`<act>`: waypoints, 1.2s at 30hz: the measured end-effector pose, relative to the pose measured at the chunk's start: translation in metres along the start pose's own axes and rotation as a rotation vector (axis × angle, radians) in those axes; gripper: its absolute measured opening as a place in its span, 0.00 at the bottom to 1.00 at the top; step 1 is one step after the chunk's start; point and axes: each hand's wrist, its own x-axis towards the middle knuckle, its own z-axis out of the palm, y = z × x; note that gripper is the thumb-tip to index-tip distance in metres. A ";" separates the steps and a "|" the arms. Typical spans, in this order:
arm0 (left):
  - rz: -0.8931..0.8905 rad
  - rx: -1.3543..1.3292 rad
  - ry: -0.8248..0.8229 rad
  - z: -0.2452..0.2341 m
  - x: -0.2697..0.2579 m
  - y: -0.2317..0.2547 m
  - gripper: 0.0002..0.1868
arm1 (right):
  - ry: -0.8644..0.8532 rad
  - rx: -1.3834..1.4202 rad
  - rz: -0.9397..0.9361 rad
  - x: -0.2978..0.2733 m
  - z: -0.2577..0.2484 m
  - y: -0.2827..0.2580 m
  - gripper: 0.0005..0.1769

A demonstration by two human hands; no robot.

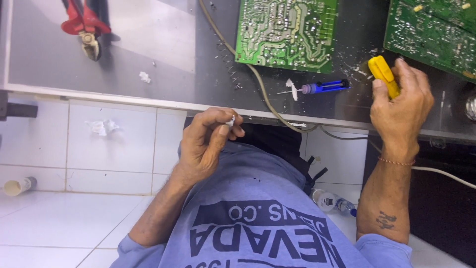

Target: The person uses a yellow soldering iron to apply heat to a small white cylindrical component. They then wrap a piece of white material around the component and insert a blue screwdriver into it, twisting the screwdriver to tighten the assembly.

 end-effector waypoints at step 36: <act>0.075 0.107 -0.234 0.010 0.011 -0.011 0.13 | -0.052 0.549 -0.328 0.021 -0.045 -0.125 0.05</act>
